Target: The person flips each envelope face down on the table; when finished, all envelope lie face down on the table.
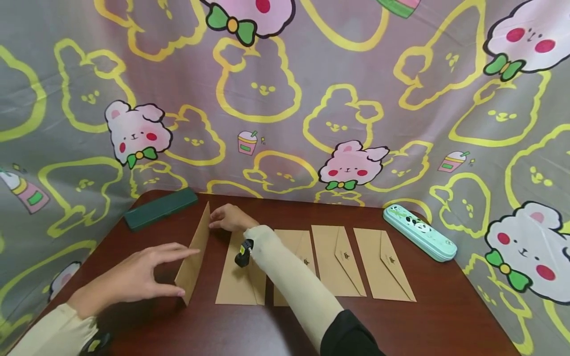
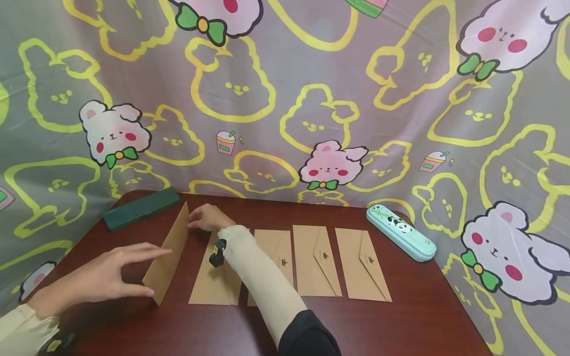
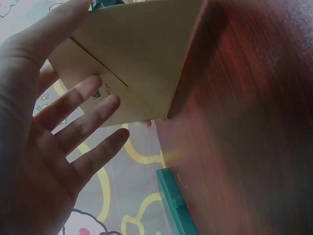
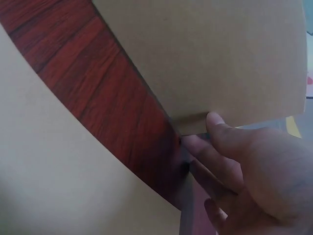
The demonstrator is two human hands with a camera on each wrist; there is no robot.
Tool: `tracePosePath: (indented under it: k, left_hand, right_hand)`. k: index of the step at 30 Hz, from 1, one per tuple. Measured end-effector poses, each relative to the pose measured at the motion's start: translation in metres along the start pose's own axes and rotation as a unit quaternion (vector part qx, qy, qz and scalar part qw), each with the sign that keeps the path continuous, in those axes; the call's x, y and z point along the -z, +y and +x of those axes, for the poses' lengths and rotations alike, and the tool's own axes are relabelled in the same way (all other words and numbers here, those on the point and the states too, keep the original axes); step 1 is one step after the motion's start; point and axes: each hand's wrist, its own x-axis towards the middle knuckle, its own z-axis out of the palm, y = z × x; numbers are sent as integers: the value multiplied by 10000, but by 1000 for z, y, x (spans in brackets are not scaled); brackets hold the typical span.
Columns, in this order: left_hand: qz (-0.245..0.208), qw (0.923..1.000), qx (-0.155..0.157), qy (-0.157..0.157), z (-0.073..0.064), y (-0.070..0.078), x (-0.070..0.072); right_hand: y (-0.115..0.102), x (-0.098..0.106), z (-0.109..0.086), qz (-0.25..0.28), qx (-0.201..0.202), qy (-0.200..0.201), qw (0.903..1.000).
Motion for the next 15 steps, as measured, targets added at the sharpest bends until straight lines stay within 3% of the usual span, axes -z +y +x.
tracePosePath:
  k: [6, 12, 15]
  left_hand:
    - [276, 9984, -72, 480, -2, 1, 7]
    - [472, 9959, -69, 774, -7, -3, 12]
    - [609, 9952, 58, 758, -11, -6, 12]
  right_hand:
    - [2, 10, -1, 425, 216, 64, 9988]
    - [1, 22, -6, 1842, 73, -24, 9829]
    - [-3, 32, -10, 1804, 50, 101, 9835]
